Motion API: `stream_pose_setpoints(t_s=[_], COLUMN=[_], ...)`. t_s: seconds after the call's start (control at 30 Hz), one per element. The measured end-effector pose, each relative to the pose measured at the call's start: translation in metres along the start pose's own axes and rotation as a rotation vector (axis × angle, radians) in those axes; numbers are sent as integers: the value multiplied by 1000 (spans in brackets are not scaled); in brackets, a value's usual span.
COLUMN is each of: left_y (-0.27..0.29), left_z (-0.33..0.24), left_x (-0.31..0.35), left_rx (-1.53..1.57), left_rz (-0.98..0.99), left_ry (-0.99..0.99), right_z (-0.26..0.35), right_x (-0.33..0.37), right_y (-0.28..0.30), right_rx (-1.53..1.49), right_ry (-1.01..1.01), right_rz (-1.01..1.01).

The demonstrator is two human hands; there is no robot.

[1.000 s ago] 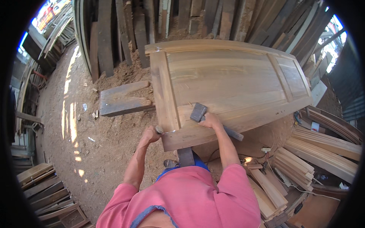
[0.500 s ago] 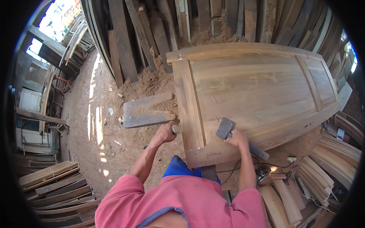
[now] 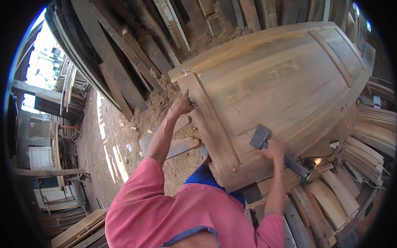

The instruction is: The person chisels the surface of a wooden door using a chisel and a hammer, moving around the door to work on different sections and edges.

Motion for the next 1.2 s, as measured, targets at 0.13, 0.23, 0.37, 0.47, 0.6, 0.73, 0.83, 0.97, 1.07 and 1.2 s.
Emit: stream_pose_setpoints(t_s=[0.13, 0.23, 0.37, 0.47, 0.6, 0.73, 0.83, 0.97, 1.07, 1.2], left_y=[34, 36, 44, 41, 46, 49, 57, 66, 58, 50], left_z=[25, 52, 44, 42, 56, 51, 44, 63, 65, 51], left_x=[-75, -133, -161, -151, -140, -123, -108, -129, -129, -117], left_rx=[15, 27, -126, -120, -72, -75, -65, 55, -15, -42], left_rz=[-44, 59, 102, 153, 47, 12, 110, -63, 12, 267], left_ry=[-97, -95, -199, -230, -302, -415, -361, -437, -348, -322], right_z=[12, 12, -7, -5, 10, 10, 11, 0, 7, 21], right_x=[12, 10, 5, 7, 4, 7, 7, 2, 1, 11], right_y=[-5, -11, -42, -47, -39, -37, -38, -43, -39, -24], right_rx=[3, -56, -94, -113, -89, -105, -117, -63, -147, -151], right_ry=[-124, -262, -405, -498, -542, -521, -523, -540, -565, -572], right_rz=[-25, -6, -14, 24, 40, 22, 12, -39, -9, -10])
Point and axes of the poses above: each hand's wrist, its own x-axis away from the middle knuckle, its own y-axis out of the back of the hand, z = x × y, the point moved 8 cm from there along -x, towards the middle knuckle, and after that the axes turned 2 degrees about x, right-handed, at the moved point
